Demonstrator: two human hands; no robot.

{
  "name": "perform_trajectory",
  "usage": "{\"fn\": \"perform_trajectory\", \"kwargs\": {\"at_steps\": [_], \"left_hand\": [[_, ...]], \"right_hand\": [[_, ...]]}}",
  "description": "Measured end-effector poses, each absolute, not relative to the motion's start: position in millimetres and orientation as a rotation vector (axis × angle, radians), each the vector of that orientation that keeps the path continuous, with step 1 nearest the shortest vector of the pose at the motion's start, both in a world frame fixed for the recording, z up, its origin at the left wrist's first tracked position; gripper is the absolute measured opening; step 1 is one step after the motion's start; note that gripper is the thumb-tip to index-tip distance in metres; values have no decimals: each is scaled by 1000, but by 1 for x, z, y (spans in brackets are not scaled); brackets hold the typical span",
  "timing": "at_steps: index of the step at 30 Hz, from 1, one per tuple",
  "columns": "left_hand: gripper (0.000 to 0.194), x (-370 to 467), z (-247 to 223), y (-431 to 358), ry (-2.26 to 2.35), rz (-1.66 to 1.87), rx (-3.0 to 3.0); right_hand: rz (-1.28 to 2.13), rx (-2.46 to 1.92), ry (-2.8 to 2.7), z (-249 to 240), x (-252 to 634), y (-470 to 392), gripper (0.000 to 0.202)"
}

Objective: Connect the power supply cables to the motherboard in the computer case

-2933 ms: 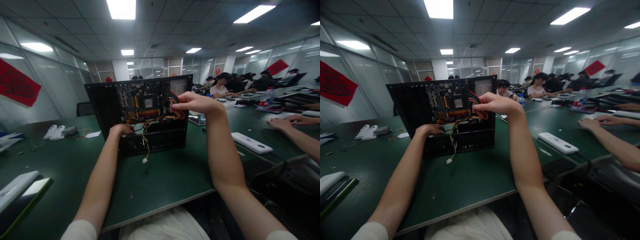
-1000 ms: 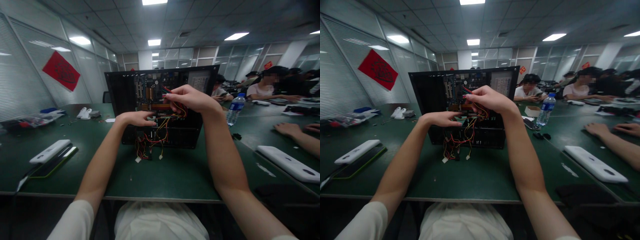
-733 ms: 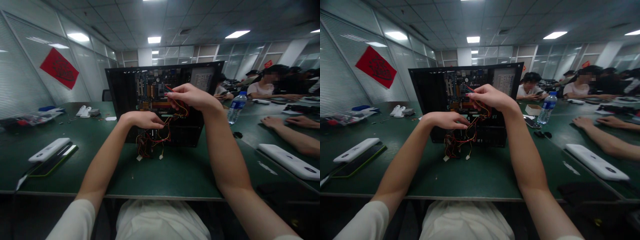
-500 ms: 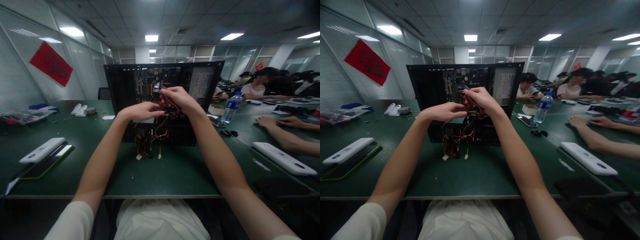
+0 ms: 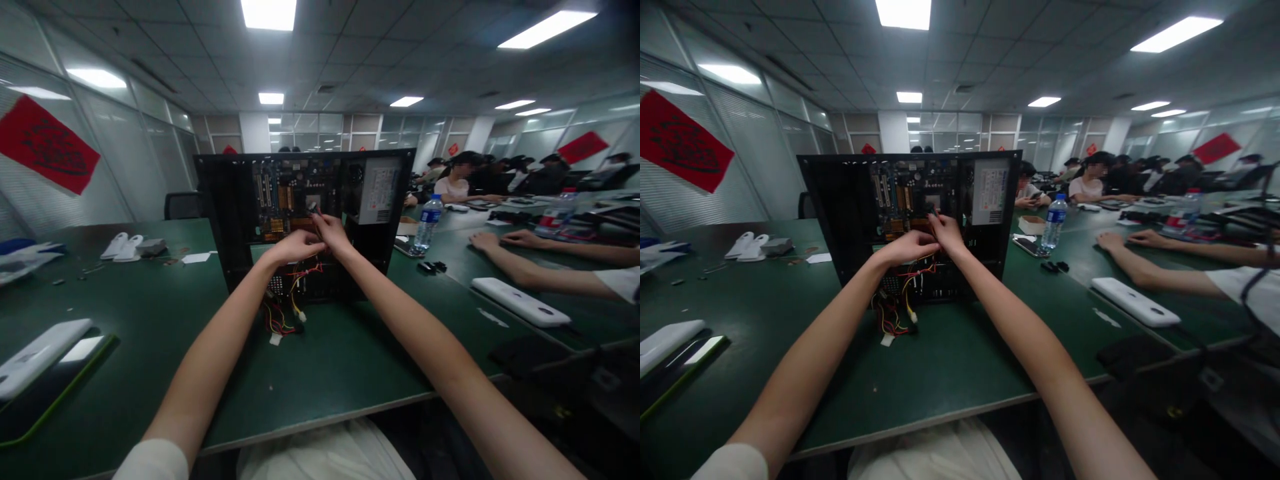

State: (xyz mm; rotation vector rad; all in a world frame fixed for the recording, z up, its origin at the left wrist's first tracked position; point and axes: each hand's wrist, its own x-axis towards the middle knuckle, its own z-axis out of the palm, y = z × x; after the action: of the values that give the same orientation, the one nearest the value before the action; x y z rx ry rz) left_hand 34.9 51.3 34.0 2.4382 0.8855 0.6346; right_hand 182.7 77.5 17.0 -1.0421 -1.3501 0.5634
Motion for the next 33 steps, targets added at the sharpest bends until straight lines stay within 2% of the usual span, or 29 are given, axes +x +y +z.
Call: {"fn": "perform_trajectory", "kwargs": {"at_steps": [7, 12, 17, 24, 33], "left_hand": [[14, 53, 19, 59, 1055, 736, 2079], [19, 53, 18, 63, 1022, 819, 2012], [13, 49, 22, 57, 1055, 770, 1695], [33, 52, 18, 60, 1258, 747, 2054], [30, 48, 26, 64, 1563, 706, 2347]], "right_hand": [[766, -1168, -1327, 3, 193, 62, 33], [974, -1130, -1267, 2, 198, 60, 31], [919, -1067, -1093, 3, 203, 63, 28], [921, -1242, -1268, 4, 213, 56, 32], [929, -1363, -1346, 9, 214, 58, 35]]}}
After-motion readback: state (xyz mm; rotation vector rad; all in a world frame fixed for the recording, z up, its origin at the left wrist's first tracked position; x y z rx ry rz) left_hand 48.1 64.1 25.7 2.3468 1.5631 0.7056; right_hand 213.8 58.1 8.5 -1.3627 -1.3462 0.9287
